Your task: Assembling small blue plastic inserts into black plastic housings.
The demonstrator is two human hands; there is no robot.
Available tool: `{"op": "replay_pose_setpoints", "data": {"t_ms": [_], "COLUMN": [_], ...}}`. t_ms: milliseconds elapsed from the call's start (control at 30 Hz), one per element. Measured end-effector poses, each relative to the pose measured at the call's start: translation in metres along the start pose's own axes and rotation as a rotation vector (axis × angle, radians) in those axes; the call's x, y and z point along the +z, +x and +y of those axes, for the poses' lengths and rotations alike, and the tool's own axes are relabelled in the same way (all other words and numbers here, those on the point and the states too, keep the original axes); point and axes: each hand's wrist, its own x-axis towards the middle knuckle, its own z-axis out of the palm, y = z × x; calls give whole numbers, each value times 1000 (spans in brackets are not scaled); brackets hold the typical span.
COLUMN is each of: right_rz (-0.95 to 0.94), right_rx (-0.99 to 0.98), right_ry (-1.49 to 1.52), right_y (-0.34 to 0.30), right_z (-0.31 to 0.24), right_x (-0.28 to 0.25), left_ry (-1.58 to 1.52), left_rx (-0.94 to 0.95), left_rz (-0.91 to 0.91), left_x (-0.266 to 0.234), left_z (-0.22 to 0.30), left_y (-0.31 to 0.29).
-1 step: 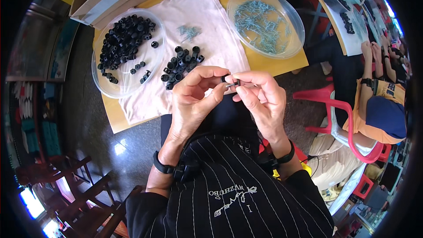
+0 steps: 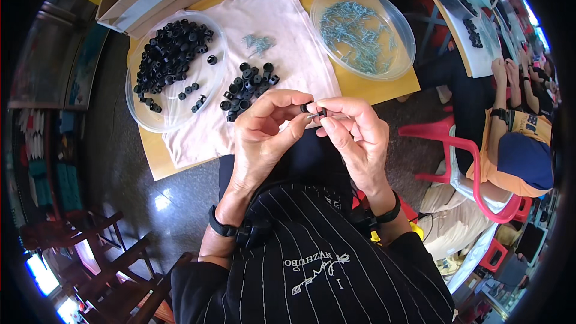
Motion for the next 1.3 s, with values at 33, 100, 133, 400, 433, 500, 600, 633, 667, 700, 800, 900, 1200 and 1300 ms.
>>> {"op": "replay_pose_setpoints", "data": {"t_ms": [33,100,133,400,433,500,600,633,667,700,800,900,1200,1300], "right_rz": [8,9,23,-5,-6,-13,-18,-55,-56,-72,-96,-105,-3,11], "right_rx": [31,60,105,253,251,258,211,207,209,202,193,182,132,93], "right_ry": [49,95,186,445,444,439,330,379,379,370,344,311,165,117], "right_y": [0,-1,0,-1,-1,-1,0,0,1,2,3,4,12,13], "right_z": [-2,-5,-7,-9,-9,-8,-10,-9,-8,-8,-8,-7,-10,-11], "right_x": [2,5,6,6,7,8,12,10,10,10,9,9,19,25], "left_ry": [-3,38,35,22,22,14,-40,-80,-80,-111,-131,-117,-222,-251], "left_rx": [7,100,106,152,155,192,126,125,124,85,-31,-99,55,40], "left_rz": [4,-3,1,15,15,-13,-5,-5,-3,-5,-12,-22,42,50], "left_x": [-1,-2,-3,-8,-8,-9,-15,-15,-16,-17,-18,-20,-19,-24], "left_z": [0,0,0,-1,0,2,2,3,4,5,16,18,3,-2], "left_y": [-1,-3,-5,-13,-13,-14,-15,-15,-15,-15,-16,-16,-11,-12]}}
